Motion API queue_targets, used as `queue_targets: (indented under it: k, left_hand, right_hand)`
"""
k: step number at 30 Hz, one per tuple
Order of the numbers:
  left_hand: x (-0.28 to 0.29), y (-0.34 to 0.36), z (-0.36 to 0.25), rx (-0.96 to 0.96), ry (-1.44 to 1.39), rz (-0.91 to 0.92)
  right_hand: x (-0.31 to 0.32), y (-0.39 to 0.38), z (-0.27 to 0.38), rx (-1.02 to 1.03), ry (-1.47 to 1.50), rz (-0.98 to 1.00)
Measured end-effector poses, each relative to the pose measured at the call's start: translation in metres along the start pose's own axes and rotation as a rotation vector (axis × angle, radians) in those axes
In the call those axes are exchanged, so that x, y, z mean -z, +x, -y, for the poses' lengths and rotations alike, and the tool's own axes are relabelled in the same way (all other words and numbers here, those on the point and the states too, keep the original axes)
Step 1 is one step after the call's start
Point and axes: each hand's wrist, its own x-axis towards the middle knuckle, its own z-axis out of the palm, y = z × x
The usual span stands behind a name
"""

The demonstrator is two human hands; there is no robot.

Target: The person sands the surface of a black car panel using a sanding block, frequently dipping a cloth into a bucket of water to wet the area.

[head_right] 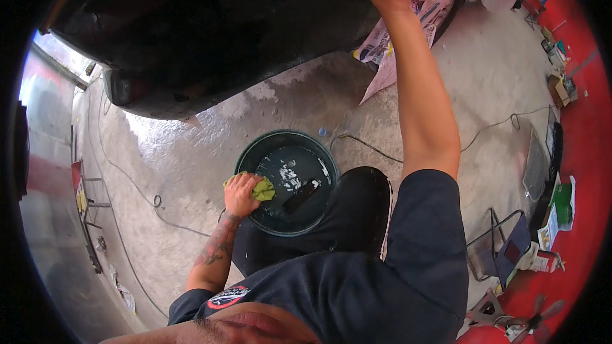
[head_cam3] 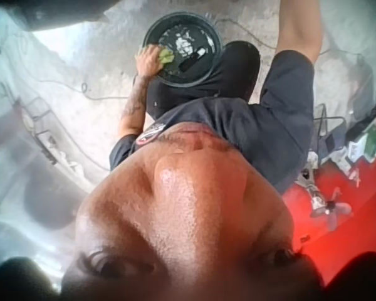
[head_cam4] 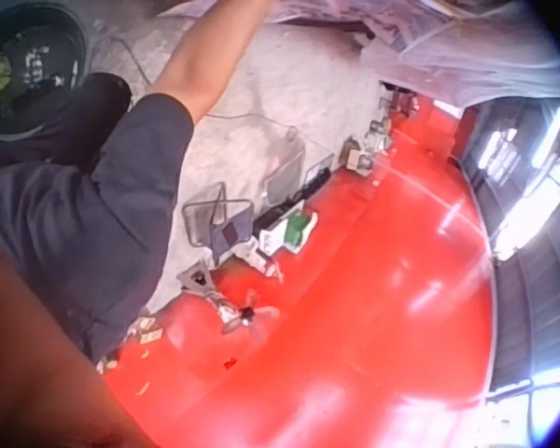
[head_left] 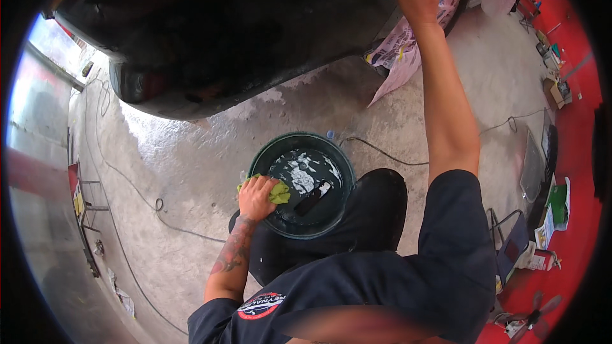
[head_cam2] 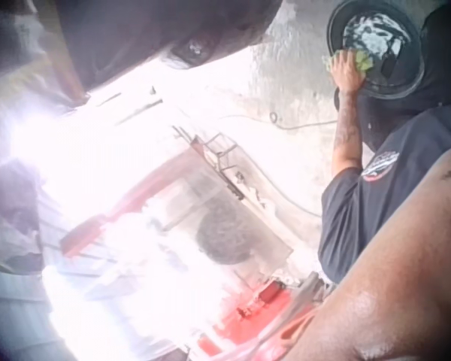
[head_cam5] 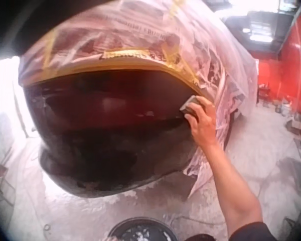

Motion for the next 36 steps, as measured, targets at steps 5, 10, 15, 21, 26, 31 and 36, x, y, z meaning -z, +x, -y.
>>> queue_targets:
  k: [5, 10, 15, 21, 26, 31, 36]
  left_hand:
    - [-0.001, -0.005, 0.001, 0.021, -0.026, 0.03]
    - [-0.001, -0.007, 0.004, 0.004, -0.015, -0.016]
    - [-0.002, -0.004, 0.003, 0.011, -0.017, 0.013]
    - [-0.002, -0.003, 0.003, 0.003, -0.037, -0.048]
    - [0.0, -0.002, 0.001, 0.01, -0.051, -0.027]
    - [-0.003, -0.006, 0.005, 0.016, -0.031, -0.004]
    - [0.003, -0.003, -0.001, 0.007, -0.04, -0.014]
  right_hand:
    - [-0.007, 0.022, 0.042, 0.086, -0.018, 0.006]
    - [0.0, -0.021, 0.017, -0.095, 0.061, -0.004]
    - [-0.014, 0.008, 0.019, -0.243, 0.123, -0.143]
    - [-0.016, -0.018, 0.025, -0.223, 0.13, -0.121]
    - [-0.016, 0.023, 0.02, -0.174, 0.063, -0.168]
    - [-0.01, 0.005, 0.013, -0.177, 0.01, -0.09]
    - [-0.015, 0.027, 0.02, -0.041, 0.093, -0.097]
